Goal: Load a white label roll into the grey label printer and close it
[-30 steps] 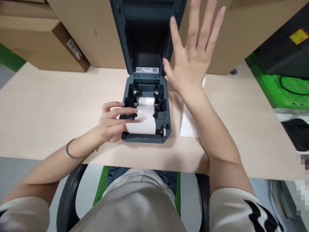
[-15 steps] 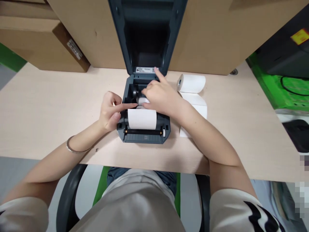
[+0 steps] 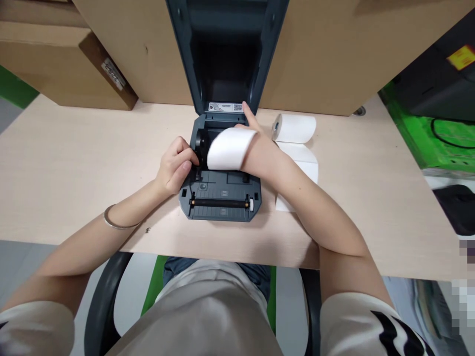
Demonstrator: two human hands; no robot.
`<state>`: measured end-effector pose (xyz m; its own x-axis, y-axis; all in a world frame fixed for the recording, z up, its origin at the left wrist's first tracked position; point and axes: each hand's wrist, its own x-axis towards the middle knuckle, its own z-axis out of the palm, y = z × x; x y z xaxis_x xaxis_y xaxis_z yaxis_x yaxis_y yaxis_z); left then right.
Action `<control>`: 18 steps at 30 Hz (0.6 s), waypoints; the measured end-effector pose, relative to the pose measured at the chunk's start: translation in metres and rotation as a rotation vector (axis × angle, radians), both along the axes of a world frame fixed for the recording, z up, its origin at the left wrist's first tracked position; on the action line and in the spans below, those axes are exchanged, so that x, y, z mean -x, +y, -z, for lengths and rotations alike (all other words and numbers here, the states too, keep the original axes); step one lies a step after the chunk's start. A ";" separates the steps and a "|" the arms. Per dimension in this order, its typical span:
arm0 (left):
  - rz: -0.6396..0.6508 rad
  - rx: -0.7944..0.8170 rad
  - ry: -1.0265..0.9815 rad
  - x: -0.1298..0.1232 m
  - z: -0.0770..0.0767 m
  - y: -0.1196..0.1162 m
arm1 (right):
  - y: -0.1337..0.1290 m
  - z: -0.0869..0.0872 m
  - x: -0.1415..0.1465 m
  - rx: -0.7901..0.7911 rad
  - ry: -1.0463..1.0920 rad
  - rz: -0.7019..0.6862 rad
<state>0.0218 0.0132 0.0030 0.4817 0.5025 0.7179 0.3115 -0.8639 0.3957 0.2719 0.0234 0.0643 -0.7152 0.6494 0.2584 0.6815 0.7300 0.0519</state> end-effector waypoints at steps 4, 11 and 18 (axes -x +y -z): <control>0.013 -0.034 -0.025 0.000 -0.002 0.001 | 0.001 -0.018 0.006 0.048 -0.060 0.040; -0.019 0.034 0.002 0.001 0.001 0.000 | 0.005 -0.067 -0.045 -0.077 0.147 0.227; -0.025 0.017 -0.023 0.000 0.002 0.000 | 0.049 -0.044 -0.103 0.221 0.298 0.424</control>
<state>0.0221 0.0131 0.0012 0.4523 0.5259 0.7203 0.3232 -0.8494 0.4172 0.3750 0.0727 0.1084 -0.2965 0.9258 0.2346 0.8793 0.3605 -0.3113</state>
